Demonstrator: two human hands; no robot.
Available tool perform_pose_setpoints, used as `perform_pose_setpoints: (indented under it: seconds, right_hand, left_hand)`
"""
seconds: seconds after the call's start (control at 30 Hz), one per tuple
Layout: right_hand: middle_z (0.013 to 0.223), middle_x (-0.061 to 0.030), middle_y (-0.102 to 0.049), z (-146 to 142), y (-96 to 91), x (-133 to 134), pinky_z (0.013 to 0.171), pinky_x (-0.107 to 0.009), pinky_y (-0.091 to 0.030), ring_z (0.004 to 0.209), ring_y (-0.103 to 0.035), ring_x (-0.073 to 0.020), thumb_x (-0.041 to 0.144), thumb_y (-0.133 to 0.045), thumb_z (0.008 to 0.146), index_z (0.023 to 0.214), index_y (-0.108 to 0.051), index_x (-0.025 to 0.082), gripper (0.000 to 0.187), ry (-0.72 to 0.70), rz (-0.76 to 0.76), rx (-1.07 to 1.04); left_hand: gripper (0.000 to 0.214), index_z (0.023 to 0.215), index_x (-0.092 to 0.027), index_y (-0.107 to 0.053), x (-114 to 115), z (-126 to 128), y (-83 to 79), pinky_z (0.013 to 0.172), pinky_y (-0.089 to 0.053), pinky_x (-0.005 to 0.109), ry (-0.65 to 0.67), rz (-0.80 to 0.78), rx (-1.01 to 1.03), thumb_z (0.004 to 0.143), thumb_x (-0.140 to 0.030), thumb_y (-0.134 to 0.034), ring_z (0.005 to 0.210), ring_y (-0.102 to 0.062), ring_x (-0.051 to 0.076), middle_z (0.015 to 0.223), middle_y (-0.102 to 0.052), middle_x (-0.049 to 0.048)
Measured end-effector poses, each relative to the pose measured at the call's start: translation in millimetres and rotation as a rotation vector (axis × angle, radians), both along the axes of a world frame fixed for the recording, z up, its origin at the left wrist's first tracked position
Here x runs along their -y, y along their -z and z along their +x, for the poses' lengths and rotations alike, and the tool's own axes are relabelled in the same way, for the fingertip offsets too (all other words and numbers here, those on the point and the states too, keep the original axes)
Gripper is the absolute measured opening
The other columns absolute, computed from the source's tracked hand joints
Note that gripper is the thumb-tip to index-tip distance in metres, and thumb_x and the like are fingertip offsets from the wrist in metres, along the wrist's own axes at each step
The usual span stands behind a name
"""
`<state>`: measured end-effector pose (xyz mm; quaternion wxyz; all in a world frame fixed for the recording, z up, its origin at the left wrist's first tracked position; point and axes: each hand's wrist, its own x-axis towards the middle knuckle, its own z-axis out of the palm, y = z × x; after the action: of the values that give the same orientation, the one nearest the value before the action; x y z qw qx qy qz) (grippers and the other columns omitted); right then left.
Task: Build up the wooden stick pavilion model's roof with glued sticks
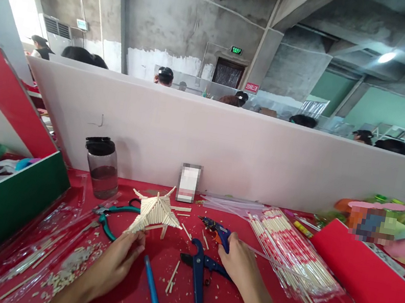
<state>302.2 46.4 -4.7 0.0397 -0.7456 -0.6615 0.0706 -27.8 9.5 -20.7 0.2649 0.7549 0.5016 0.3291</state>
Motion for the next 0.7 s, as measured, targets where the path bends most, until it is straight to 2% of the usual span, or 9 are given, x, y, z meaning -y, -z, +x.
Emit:
perform_pose_setpoints:
  seconds: [0.1,0.2,0.27,0.33,0.37,0.47,0.57,0.7]
  right_hand:
    - [0.109,-0.0206,-0.074,0.3,2.5,1.7,0.077,-0.034,-0.048,0.101,-0.072,-0.032,0.023,-0.056,0.095,0.117,-0.057,0.009,0.027,-0.002,0.021,-0.006]
    - [0.111,-0.0195,-0.072,-4.0,-7.9,7.5,0.074,-0.035,-0.049,0.096,-0.071,-0.0314,0.027,-0.055,0.095,0.113,-0.058,0.013,0.023,-0.051,0.128,-0.064]
    - [0.107,-0.0141,-0.072,-12.8,-20.8,13.1,0.072,-0.035,-0.051,0.088,-0.071,-0.0276,0.031,-0.054,0.096,0.109,-0.059,0.017,0.02,-0.16,0.211,-0.221]
    - [0.105,-0.009,-0.072,-26.7,-33.9,19.3,0.072,-0.031,-0.053,0.084,-0.07,-0.0219,0.035,-0.053,0.096,0.112,-0.059,0.021,0.021,-0.303,0.254,-0.495]
    - [0.108,-0.0087,-0.072,-34.9,-39.3,22.3,0.069,-0.029,-0.054,0.082,-0.07,-0.02,0.035,-0.052,0.096,0.114,-0.059,0.022,0.023,-0.333,0.266,-0.628]
    - [0.119,-0.01,-0.071,-59.4,-47.0,29.3,0.07,-0.027,-0.056,0.095,-0.071,-0.0202,0.033,-0.053,0.096,0.118,-0.061,0.022,0.026,-0.38,0.239,-0.841]
    - [0.116,-0.0102,-0.074,-77.2,-44.6,31.7,0.073,-0.027,-0.058,0.102,-0.072,-0.0222,0.031,-0.055,0.095,0.118,-0.065,0.021,0.028,-0.402,0.229,-0.896]
    - [0.11,-0.0097,-0.078,-88.4,-40.0,30.9,0.071,-0.029,-0.059,0.092,-0.075,-0.0238,0.033,-0.055,0.095,0.117,-0.07,0.021,0.029,-0.395,0.265,-0.892]
  left_hand:
    - [0.027,0.087,-0.022,-0.052,-0.3,-0.9,-1.5,0.081,-0.05,0.038,0.018,-0.019,0.005,0.101,-0.041,-0.039,0.084,-0.061,0.025,0.089,-0.064,0.0072]
    - [0.028,0.087,-0.022,-0.052,-0.5,-1.1,-3.0,0.082,-0.05,0.038,0.018,-0.034,0.012,0.101,-0.042,-0.039,0.085,-0.061,0.025,0.089,-0.064,0.0068]
    - [0.028,0.087,-0.022,-0.052,-0.4,-1.4,-3.7,0.083,-0.05,0.037,0.019,-0.044,0.017,0.101,-0.044,-0.039,0.085,-0.061,0.026,0.09,-0.065,0.007]
    - [0.029,0.087,-0.022,-0.052,-0.2,-1.8,-4.0,0.083,-0.05,0.037,0.025,-0.057,0.021,0.101,-0.045,-0.039,0.086,-0.061,0.026,0.091,-0.065,0.0073]
    - [0.03,0.087,-0.022,-0.052,-0.1,-1.9,-4.1,0.083,-0.05,0.037,0.028,-0.064,0.025,0.101,-0.045,-0.039,0.086,-0.061,0.025,0.091,-0.065,0.0073]
    - [0.031,0.088,-0.022,-0.052,0.4,-2.0,-4.9,0.083,-0.05,0.036,0.032,-0.076,0.044,0.101,-0.047,-0.04,0.087,-0.061,0.025,0.091,-0.065,0.0072]
    - [0.031,0.088,-0.022,-0.054,0.8,-1.9,-6.8,0.082,-0.051,0.034,0.034,-0.073,0.056,0.1,-0.048,-0.041,0.086,-0.061,0.025,0.09,-0.065,0.0063]
    - [0.03,0.086,-0.022,-0.055,1.3,-2.6,-8.4,0.079,-0.052,0.032,0.037,-0.049,0.095,0.1,-0.048,-0.045,0.083,-0.062,0.024,0.087,-0.066,0.0049]
